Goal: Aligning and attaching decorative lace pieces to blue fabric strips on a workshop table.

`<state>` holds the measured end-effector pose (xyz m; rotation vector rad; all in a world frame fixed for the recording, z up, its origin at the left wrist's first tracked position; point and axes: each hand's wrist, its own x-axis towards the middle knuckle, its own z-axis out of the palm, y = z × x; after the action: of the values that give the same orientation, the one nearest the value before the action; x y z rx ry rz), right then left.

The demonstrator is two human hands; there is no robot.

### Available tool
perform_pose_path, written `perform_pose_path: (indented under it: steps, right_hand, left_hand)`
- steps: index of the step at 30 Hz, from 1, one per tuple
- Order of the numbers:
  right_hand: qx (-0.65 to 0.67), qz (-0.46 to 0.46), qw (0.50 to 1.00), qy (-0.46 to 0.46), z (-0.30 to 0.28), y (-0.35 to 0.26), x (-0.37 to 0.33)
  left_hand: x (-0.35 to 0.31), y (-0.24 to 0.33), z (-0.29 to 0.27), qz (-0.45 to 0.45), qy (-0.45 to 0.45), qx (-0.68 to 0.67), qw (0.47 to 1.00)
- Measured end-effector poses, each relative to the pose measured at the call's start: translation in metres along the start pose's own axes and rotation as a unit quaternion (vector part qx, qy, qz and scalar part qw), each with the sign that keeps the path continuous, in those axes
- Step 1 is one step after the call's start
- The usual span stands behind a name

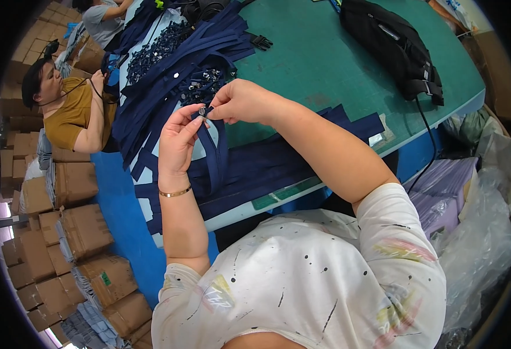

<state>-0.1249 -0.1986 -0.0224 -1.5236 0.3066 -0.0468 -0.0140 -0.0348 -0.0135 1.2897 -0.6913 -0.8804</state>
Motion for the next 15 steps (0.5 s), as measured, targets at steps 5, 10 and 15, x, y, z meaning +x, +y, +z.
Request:
perform_pose_path:
  steps: [5,10,15]
  right_hand:
    - [-0.006,0.007,1.0,-0.025,-0.006,-0.007,-0.004]
    - [0.062,0.005,0.998,-0.028,-0.003,0.0,0.0]
    - [0.027,-0.078,0.996,0.027,0.01,0.004,0.001]
  left_hand:
    - [0.0,-0.003,0.0,0.012,-0.008,0.018,1.0]
    - [0.0,-0.001,0.002,0.023,-0.009,-0.005,1.0]
    - [0.003,-0.01,0.009,0.082,0.071,0.007,0.994]
